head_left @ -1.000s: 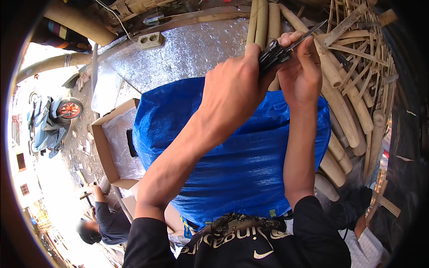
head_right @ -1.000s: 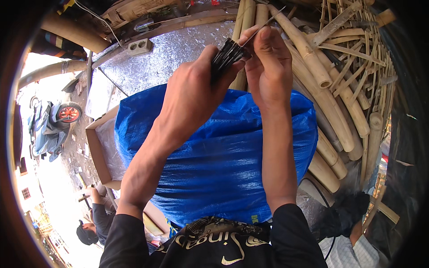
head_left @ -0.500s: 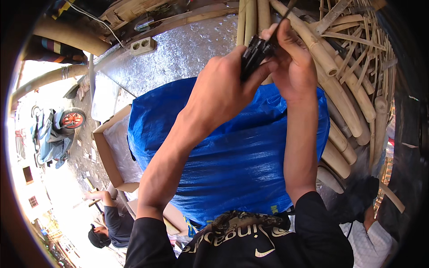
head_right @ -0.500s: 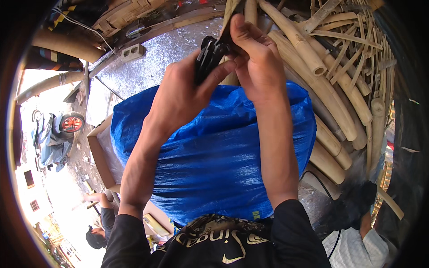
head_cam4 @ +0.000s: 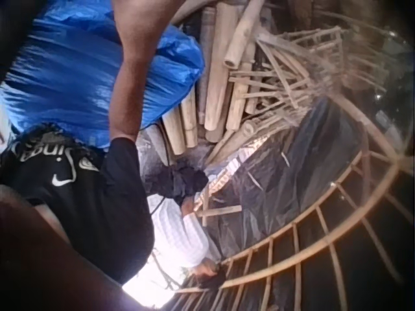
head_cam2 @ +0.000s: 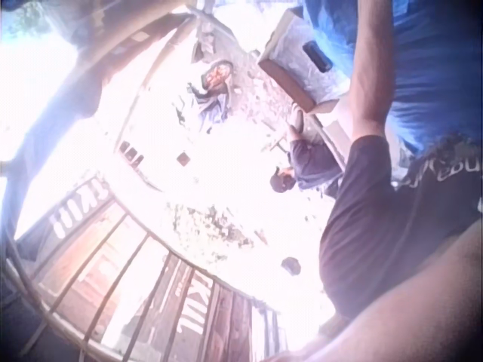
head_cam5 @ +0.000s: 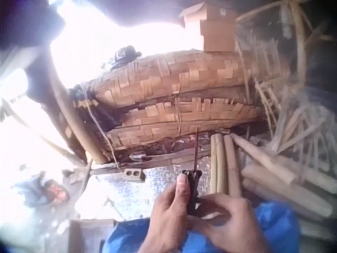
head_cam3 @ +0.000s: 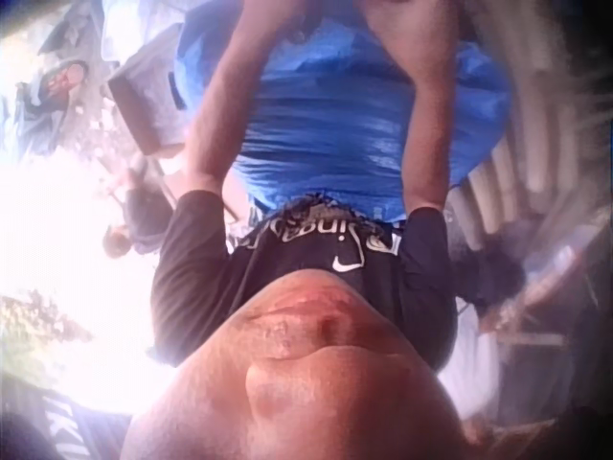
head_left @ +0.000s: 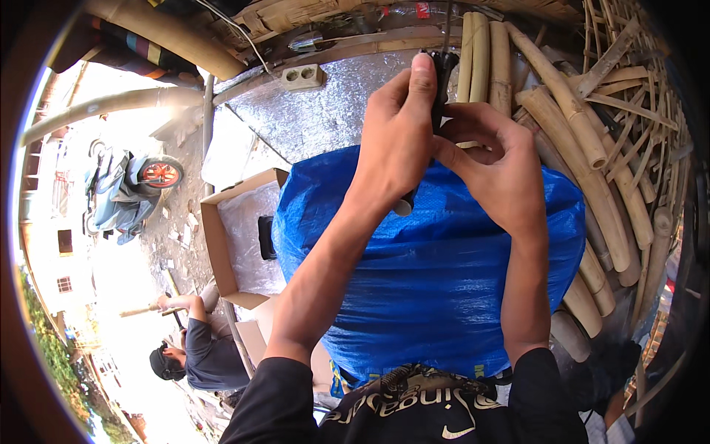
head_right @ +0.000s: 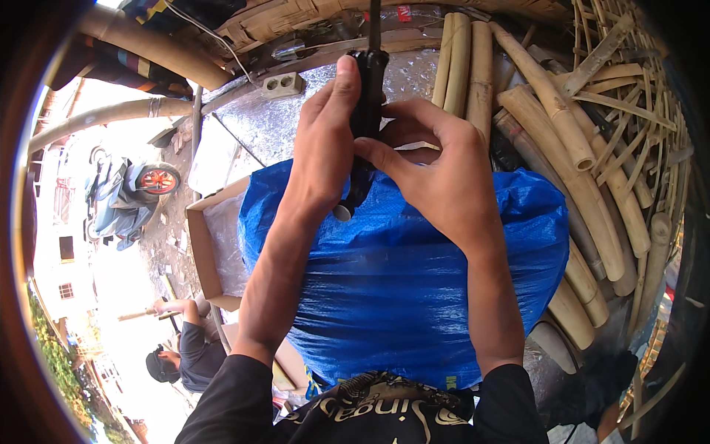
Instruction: The person uses a knife to scrape and trim the edges and surfaces of several bamboo poles while sitting in a workshop.
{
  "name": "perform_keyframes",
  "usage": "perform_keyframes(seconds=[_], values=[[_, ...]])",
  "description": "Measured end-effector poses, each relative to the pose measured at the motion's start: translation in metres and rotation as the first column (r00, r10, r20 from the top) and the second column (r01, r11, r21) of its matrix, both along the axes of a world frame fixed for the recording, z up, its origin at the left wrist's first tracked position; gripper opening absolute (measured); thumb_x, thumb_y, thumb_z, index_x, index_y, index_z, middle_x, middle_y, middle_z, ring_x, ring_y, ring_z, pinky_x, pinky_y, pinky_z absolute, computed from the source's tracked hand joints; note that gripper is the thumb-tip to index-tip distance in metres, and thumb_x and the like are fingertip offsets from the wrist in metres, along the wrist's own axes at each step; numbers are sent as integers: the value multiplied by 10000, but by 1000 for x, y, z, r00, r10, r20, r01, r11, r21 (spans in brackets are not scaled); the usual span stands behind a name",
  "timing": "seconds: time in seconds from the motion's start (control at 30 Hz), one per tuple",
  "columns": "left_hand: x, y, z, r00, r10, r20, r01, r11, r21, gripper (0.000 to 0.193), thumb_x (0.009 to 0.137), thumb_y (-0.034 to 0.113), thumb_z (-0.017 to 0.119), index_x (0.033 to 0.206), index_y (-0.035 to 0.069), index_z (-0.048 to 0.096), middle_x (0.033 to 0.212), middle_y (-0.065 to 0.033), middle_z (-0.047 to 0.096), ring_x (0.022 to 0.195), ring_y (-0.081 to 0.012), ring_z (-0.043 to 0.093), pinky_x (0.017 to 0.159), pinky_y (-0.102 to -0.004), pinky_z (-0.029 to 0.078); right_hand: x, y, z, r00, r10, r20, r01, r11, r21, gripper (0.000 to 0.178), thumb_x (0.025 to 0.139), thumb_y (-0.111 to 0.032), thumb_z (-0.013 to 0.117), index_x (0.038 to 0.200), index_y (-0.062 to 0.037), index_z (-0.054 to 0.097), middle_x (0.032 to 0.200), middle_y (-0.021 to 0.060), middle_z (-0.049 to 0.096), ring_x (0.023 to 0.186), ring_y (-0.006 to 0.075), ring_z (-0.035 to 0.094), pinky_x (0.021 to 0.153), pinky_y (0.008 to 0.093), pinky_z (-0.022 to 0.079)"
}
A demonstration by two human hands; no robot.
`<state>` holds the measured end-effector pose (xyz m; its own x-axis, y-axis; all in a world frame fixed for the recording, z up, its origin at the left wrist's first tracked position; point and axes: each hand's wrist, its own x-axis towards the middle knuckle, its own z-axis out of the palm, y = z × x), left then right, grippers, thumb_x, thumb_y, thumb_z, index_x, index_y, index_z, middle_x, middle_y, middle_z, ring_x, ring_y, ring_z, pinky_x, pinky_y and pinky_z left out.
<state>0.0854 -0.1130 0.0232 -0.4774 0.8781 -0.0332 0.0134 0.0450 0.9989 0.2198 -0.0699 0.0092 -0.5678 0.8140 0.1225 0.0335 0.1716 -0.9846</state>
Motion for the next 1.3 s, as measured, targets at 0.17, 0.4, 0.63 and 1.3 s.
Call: perform_keyframes(seconds=[0.17, 0.4, 0.63, 1.3], values=[[4, 3, -7, 1000, -22, -20, 22, 999, -27, 581, 1071, 552, 425, 921, 32, 635, 810, 1, 576, 747, -81, 497, 673, -255, 417, 12, 8, 5, 993, 65, 102, -65, 998, -5, 331, 870, -100, 806, 1140, 39, 673, 971, 87, 741, 922, 131, 709, 790, 260, 568], [12, 4, 1, 990, 19, 140, -22, 1000, 23, 587, 1077, 549, 397, 906, 37, 626, 798, -20, 593, 712, -104, 512, 640, -279, 424, 12, -2, 10, 991, -58, 123, 67, 995, -73, 387, 787, -126, 874, 1078, 50, 689, 943, 136, 750, 904, 181, 738, 791, 298, 601], [3, 9, -9, 979, 85, 186, -91, 996, 22, 589, 1079, 537, 399, 920, 25, 644, 745, 4, 555, 665, -90, 474, 600, -277, 407, 6, -10, 7, 1000, -18, -15, 16, 994, -112, 442, 772, 44, 834, 1164, 65, 631, 1051, 116, 707, 996, 167, 700, 880, 303, 626], [5, 10, -8, 998, 53, 33, -55, 998, 34, 575, 1116, 474, 311, 816, 46, 550, 635, 11, 493, 572, -72, 450, 513, -279, 373, -1, -24, 7, 957, -243, -159, 289, 849, 442, 342, 803, 0, 687, 1142, 30, 657, 969, 144, 702, 821, 233, 718, 727, 330, 589]])
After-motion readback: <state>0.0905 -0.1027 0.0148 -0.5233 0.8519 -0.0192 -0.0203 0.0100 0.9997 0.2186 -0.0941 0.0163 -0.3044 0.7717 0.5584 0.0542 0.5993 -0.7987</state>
